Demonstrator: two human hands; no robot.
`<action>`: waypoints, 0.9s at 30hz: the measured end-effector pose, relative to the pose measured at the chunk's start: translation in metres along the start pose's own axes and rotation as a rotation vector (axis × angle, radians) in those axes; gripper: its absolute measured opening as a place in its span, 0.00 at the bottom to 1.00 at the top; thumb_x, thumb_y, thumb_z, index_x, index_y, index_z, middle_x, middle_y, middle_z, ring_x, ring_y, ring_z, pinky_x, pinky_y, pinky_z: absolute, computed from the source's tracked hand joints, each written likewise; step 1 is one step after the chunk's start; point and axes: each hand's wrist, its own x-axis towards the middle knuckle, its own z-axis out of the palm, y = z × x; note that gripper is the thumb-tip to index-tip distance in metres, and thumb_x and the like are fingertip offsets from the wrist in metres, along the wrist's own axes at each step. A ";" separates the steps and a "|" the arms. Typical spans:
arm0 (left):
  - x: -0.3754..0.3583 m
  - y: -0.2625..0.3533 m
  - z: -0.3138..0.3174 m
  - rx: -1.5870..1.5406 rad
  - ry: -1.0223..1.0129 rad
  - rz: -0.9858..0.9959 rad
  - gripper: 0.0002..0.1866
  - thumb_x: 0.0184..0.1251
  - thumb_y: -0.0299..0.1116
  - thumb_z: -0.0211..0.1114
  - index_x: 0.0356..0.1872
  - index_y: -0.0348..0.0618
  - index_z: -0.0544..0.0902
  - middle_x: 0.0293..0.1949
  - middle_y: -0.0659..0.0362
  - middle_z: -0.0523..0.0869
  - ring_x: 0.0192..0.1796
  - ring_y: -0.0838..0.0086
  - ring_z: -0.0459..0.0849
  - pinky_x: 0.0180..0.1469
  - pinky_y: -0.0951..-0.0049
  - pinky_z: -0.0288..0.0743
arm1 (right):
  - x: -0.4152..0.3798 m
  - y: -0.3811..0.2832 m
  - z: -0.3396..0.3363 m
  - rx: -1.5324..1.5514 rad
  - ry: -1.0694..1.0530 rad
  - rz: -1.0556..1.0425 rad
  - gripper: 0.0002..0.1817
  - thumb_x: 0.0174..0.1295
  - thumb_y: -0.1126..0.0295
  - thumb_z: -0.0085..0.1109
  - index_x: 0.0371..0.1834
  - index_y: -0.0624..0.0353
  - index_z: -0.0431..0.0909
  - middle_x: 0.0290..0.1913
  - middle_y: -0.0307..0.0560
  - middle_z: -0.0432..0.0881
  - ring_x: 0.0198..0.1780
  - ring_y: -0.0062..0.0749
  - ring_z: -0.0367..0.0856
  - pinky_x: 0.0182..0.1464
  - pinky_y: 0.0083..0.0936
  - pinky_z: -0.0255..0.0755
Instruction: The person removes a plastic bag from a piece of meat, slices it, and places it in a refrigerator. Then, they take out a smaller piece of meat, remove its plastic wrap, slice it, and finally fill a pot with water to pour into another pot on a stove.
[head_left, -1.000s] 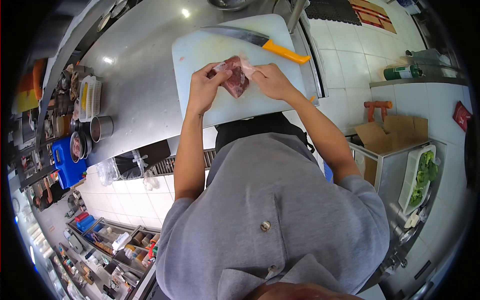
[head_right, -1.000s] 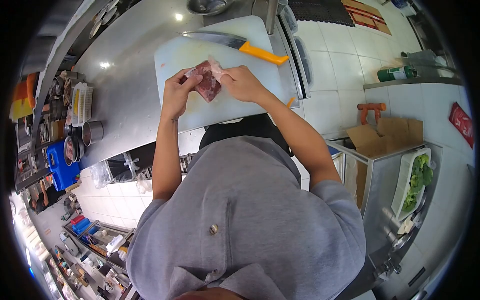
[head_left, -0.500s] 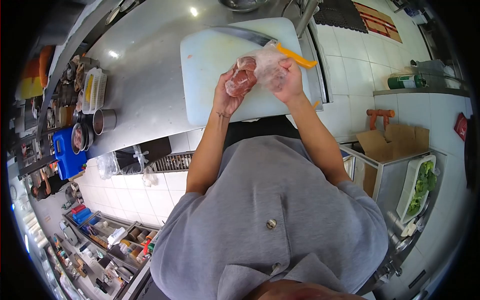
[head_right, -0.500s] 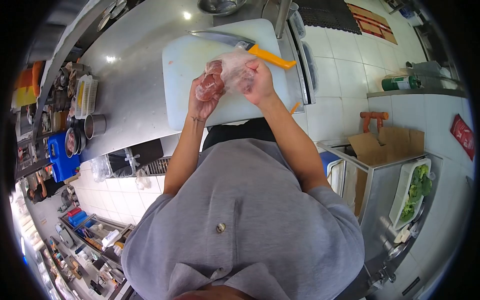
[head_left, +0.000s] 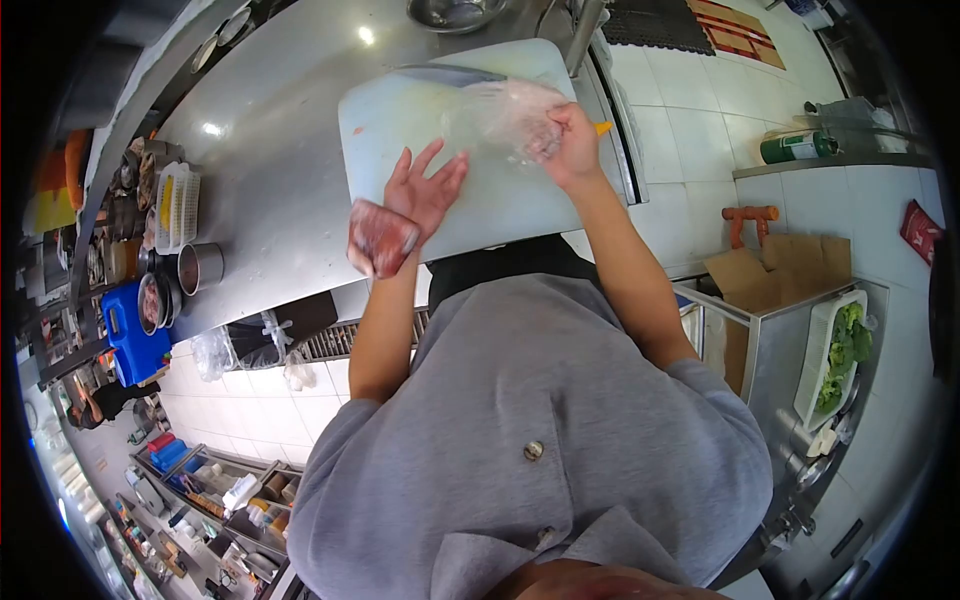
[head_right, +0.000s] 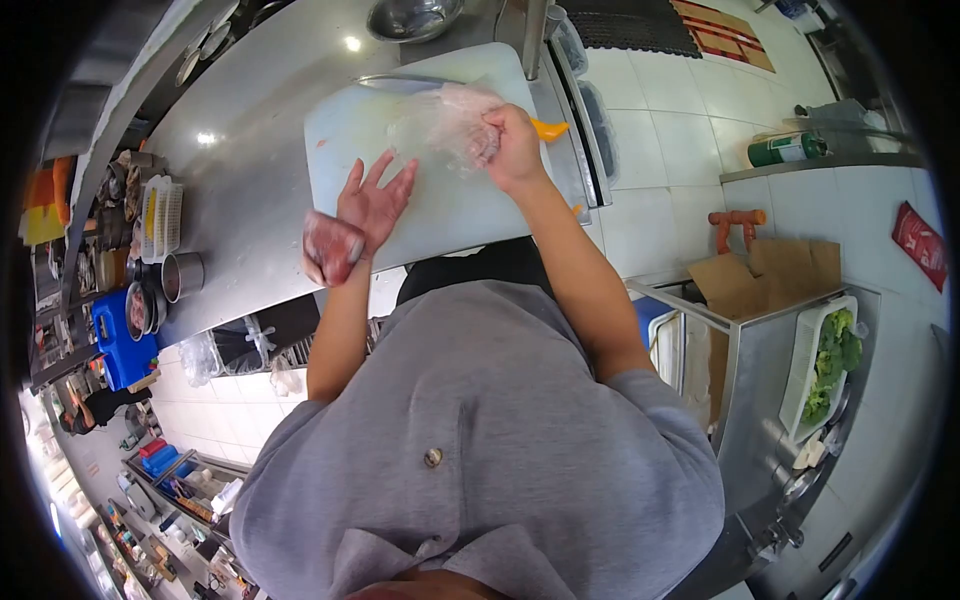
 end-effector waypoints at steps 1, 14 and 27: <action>-0.004 0.003 -0.002 -0.060 0.237 0.031 0.29 0.76 0.47 0.48 0.69 0.38 0.60 0.63 0.37 0.67 0.60 0.51 0.75 0.59 0.54 0.76 | 0.005 0.004 -0.001 -0.047 0.004 -0.087 0.09 0.57 0.64 0.47 0.27 0.57 0.73 0.25 0.43 0.76 0.23 0.31 0.74 0.24 0.29 0.67; -0.138 0.056 0.025 2.395 1.364 1.286 0.25 0.62 0.47 0.67 0.54 0.42 0.77 0.42 0.49 0.85 0.63 0.49 0.70 0.52 0.51 0.73 | -0.034 -0.001 -0.015 -0.456 0.091 -0.308 0.12 0.61 0.65 0.49 0.19 0.49 0.66 0.18 0.34 0.65 0.21 0.24 0.67 0.20 0.23 0.61; -0.187 0.209 -0.076 1.767 1.121 1.090 0.18 0.52 0.20 0.63 0.46 0.40 0.77 0.36 0.63 0.83 0.33 0.77 0.79 0.35 0.78 0.74 | -0.023 -0.186 -0.136 -1.512 0.726 -0.169 0.21 0.61 0.56 0.51 0.36 0.67 0.80 0.26 0.50 0.82 0.26 0.32 0.81 0.24 0.29 0.74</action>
